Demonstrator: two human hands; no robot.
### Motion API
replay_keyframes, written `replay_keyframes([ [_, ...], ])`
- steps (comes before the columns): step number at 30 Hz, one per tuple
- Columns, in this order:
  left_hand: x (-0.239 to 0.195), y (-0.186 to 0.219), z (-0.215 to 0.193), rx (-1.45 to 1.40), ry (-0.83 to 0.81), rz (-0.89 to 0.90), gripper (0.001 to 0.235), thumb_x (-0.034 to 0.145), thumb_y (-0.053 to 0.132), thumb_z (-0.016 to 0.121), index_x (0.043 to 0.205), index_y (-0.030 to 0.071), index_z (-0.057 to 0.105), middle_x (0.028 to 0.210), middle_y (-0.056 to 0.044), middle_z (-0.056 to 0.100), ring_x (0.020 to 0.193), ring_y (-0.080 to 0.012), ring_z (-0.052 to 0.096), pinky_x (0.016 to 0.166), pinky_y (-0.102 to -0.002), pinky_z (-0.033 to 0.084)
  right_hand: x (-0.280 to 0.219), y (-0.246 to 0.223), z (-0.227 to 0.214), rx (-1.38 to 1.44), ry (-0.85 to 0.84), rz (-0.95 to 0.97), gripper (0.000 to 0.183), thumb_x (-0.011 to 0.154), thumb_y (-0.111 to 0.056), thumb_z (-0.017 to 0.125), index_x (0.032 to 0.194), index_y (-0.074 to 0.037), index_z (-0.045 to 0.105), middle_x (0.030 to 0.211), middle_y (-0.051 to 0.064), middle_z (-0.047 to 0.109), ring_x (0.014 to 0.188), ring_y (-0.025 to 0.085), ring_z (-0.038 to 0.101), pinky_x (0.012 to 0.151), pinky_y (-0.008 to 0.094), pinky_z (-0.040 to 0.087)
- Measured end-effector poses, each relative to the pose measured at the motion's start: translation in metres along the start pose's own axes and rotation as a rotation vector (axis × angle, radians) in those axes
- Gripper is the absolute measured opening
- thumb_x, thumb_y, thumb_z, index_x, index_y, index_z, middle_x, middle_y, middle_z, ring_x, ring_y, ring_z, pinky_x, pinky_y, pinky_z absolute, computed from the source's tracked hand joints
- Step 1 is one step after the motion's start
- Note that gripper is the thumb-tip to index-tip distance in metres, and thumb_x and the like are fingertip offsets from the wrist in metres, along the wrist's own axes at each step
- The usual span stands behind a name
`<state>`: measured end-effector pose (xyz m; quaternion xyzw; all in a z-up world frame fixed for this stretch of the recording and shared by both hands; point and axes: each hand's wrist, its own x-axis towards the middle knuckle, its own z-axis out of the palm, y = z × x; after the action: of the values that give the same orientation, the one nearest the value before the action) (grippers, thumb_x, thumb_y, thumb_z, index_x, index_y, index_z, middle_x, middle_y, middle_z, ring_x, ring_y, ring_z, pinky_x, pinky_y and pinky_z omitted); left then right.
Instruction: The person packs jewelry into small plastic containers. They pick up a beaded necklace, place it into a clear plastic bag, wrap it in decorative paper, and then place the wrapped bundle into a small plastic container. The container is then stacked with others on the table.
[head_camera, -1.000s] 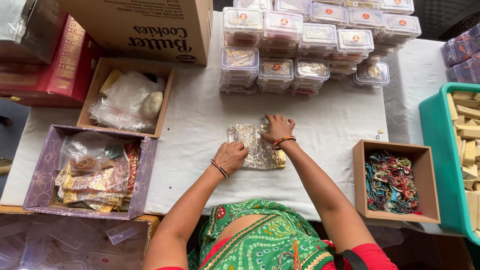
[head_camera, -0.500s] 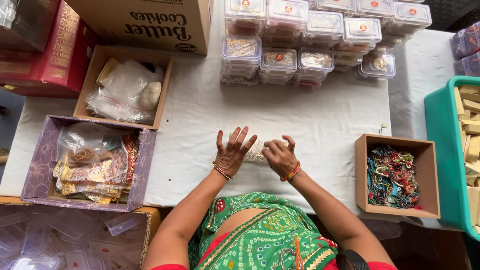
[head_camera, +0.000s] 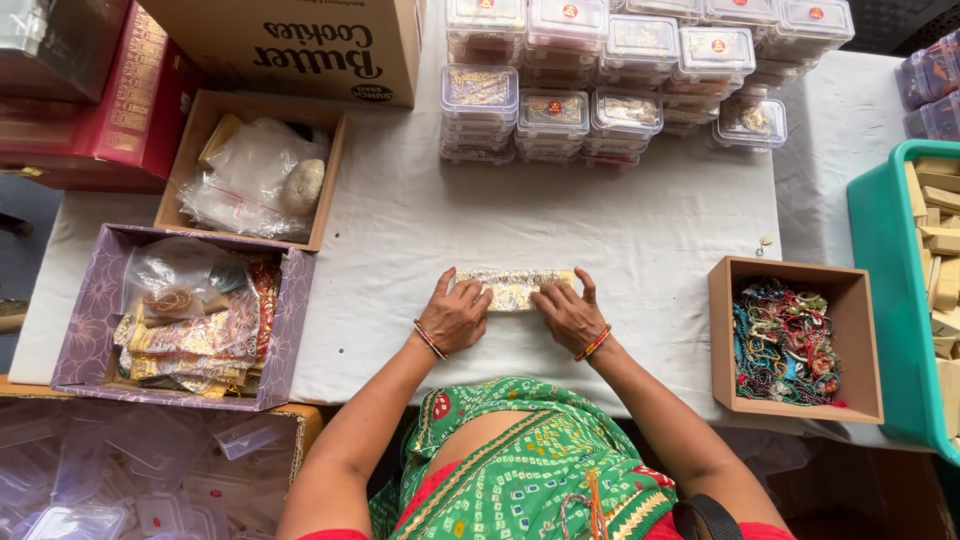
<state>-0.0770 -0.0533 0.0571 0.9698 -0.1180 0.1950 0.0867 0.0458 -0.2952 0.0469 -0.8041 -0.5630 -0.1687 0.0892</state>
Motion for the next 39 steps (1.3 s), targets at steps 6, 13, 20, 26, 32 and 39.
replay_keyframes([
  [6,-0.002,-0.008,0.035,0.098,-0.009,0.004,0.034,0.089,0.015,0.066,0.123,0.011,0.070,0.095,-0.007,0.068,0.092,-0.0219,0.068,0.108,-0.051,0.046,0.018,0.031,0.004,0.038,-0.068,0.088,0.014,0.088,-0.007,0.066,0.096,-0.016,0.072,0.091,-0.001,0.072,0.090,0.015,0.070,0.118,0.052,0.030],
  [13,0.040,-0.014,-0.016,-0.421,-0.181,-0.449,0.020,0.089,0.015,0.060,0.105,0.012,0.071,0.099,-0.008,0.074,0.086,-0.0312,0.071,0.077,-0.044,0.058,0.043,0.047,-0.041,0.871,-0.229,0.510,0.025,0.087,-0.020,0.074,0.109,-0.008,0.072,0.098,0.008,0.076,0.090,0.023,0.074,0.081,0.037,0.061],
  [20,0.045,-0.025,-0.015,-0.571,-0.239,-0.569,0.026,0.088,0.015,0.056,0.108,0.014,0.073,0.102,-0.008,0.076,0.086,-0.0321,0.070,0.076,-0.045,0.056,0.045,0.055,-0.058,0.818,-0.121,0.445,0.049,0.076,-0.009,0.082,0.121,-0.006,0.062,0.102,0.011,0.074,0.091,0.022,0.074,0.082,0.035,0.061],
  [26,0.055,-0.018,0.003,-1.074,-0.287,-0.445,0.047,0.082,0.019,0.073,0.127,0.008,0.065,0.121,-0.011,0.072,0.117,-0.0233,0.068,0.103,-0.037,0.050,0.108,0.046,-0.150,0.817,-0.092,0.311,0.038,0.081,-0.002,0.075,0.117,-0.007,0.068,0.098,0.008,0.075,0.081,0.022,0.073,0.073,0.034,0.060],
  [32,0.092,0.005,-0.018,-1.261,-0.014,-0.313,0.061,0.082,0.025,0.085,0.133,0.003,0.062,0.127,-0.013,0.070,0.123,-0.0247,0.065,0.107,-0.041,0.050,0.154,0.034,-0.194,0.578,-0.005,0.033,0.032,0.081,-0.004,0.077,0.112,-0.006,0.069,0.093,0.008,0.071,0.081,0.023,0.072,0.071,0.035,0.059],
  [39,0.099,0.017,-0.044,-1.209,0.061,-0.343,0.049,0.088,0.019,0.083,0.130,0.004,0.064,0.118,-0.011,0.075,0.105,-0.0212,0.075,0.095,-0.035,0.061,0.177,0.059,-0.215,0.561,0.037,0.127,0.033,0.079,-0.006,0.076,0.112,-0.006,0.071,0.095,0.009,0.073,0.083,0.021,0.074,0.074,0.033,0.060],
])
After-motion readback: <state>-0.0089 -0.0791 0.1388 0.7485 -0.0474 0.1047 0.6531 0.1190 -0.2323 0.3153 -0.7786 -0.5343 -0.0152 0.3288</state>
